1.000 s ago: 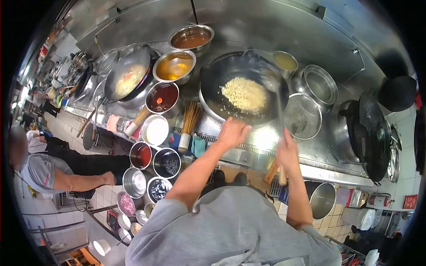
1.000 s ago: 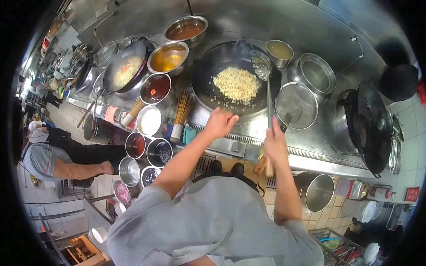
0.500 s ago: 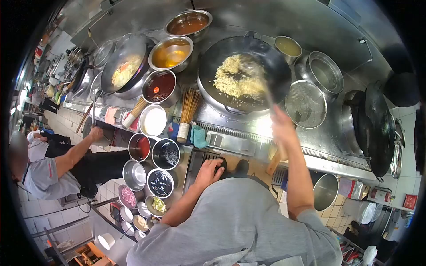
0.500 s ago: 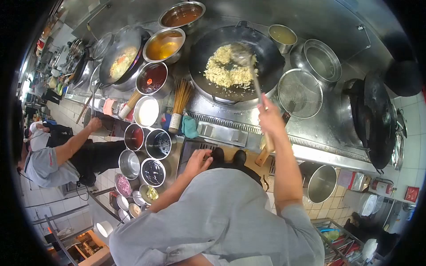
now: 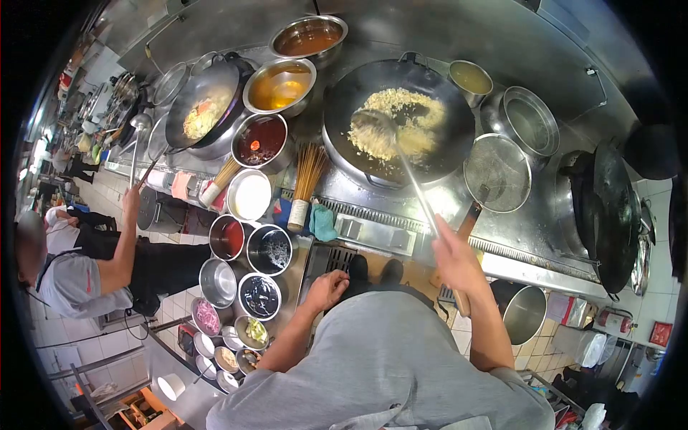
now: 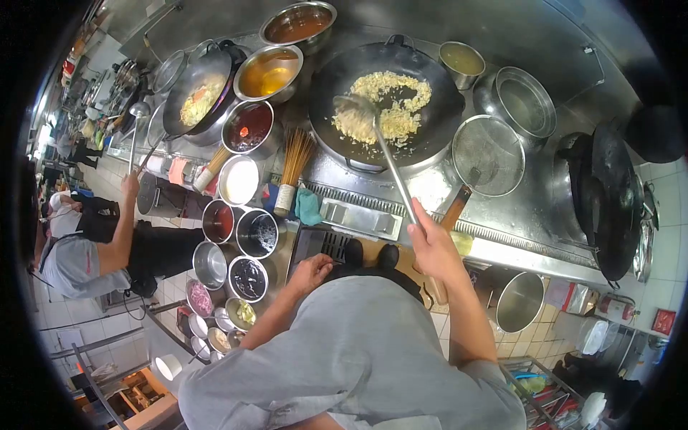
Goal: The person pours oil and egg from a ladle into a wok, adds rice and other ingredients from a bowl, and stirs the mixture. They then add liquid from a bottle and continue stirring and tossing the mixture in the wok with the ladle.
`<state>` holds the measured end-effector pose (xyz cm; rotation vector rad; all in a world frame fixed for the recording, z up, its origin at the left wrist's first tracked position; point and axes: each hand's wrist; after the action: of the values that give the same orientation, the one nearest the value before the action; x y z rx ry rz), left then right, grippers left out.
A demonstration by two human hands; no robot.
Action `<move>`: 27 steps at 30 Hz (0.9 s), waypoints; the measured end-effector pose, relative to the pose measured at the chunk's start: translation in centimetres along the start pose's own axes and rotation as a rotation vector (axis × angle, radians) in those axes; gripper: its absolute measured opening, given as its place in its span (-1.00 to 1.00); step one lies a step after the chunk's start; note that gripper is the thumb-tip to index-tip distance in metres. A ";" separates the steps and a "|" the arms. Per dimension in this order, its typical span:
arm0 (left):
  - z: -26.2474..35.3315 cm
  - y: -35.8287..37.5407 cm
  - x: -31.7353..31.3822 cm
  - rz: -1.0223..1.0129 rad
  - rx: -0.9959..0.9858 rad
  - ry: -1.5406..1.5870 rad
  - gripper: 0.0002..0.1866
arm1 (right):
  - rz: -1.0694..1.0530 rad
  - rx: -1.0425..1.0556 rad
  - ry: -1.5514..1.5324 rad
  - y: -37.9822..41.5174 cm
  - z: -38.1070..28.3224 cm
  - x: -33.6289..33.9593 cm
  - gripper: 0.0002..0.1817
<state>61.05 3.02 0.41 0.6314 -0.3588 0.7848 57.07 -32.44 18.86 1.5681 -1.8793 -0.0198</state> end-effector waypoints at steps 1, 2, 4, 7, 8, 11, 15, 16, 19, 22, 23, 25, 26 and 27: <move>-0.1 -0.2 -0.1 -0.011 0.002 -0.008 -0.70 | -0.139 -0.223 -0.127 1.2 -2.2 0.8 -0.35; 0.3 -0.6 0.0 -0.023 0.000 -0.009 -0.70 | -0.115 -0.230 -0.063 0.1 -2.3 1.1 -0.35; 1.3 -0.9 0.0 -0.055 -0.002 -0.010 -0.69 | -0.068 -0.253 0.064 -3.9 -1.9 1.6 -0.35; 1.0 -1.4 0.1 -0.096 -0.086 -0.058 -0.68 | 0.232 0.056 0.165 -9.6 4.3 2.4 -0.36; 1.3 -1.3 0.3 -0.062 -0.061 -0.028 -0.68 | 0.304 0.109 0.184 -10.8 4.9 3.1 -0.36; 1.8 -1.0 0.2 0.001 0.014 0.030 -0.67 | 0.451 0.185 0.252 -14.1 5.8 3.7 -0.38; 0.2 -1.7 -0.7 -0.130 -0.027 -0.101 -0.65 | 0.251 0.128 -0.014 -15.3 3.7 0.5 -0.40; 0.0 -1.8 -0.8 -0.147 -0.029 -0.100 -0.65 | 0.259 0.261 0.067 -14.5 4.7 -0.6 -0.40; 0.0 -2.2 -0.6 -0.143 -0.044 -0.108 -0.64 | 0.133 0.352 0.518 -8.5 6.9 0.8 -0.42; 1.2 -1.9 0.4 -0.114 0.014 -0.062 -0.62 | 0.261 0.408 0.859 -1.4 9.6 5.5 -0.36; 1.8 -1.9 0.7 -0.104 0.044 -0.039 -0.61 | 0.255 0.320 1.002 -0.3 10.5 7.8 -0.34; 2.8 -1.9 1.0 -0.096 0.009 0.022 -0.62 | 0.255 0.297 1.114 -0.4 11.0 11.7 -0.34; 3.1 -2.1 1.0 -0.094 -0.009 0.052 -0.62 | 0.269 0.252 1.154 -1.0 9.8 13.0 -0.35; 3.4 -2.4 0.9 -0.098 -0.057 0.028 -0.62 | 0.273 0.230 1.093 -2.6 9.0 13.0 -0.36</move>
<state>63.24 0.02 2.49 0.5799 -0.3208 0.6870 54.22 -48.12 17.11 1.0529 -1.1822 0.9934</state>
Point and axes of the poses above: each hand's wrist, its own y-axis away from the middle knuckle, its own x-axis out of the back of the hand, z = x × y
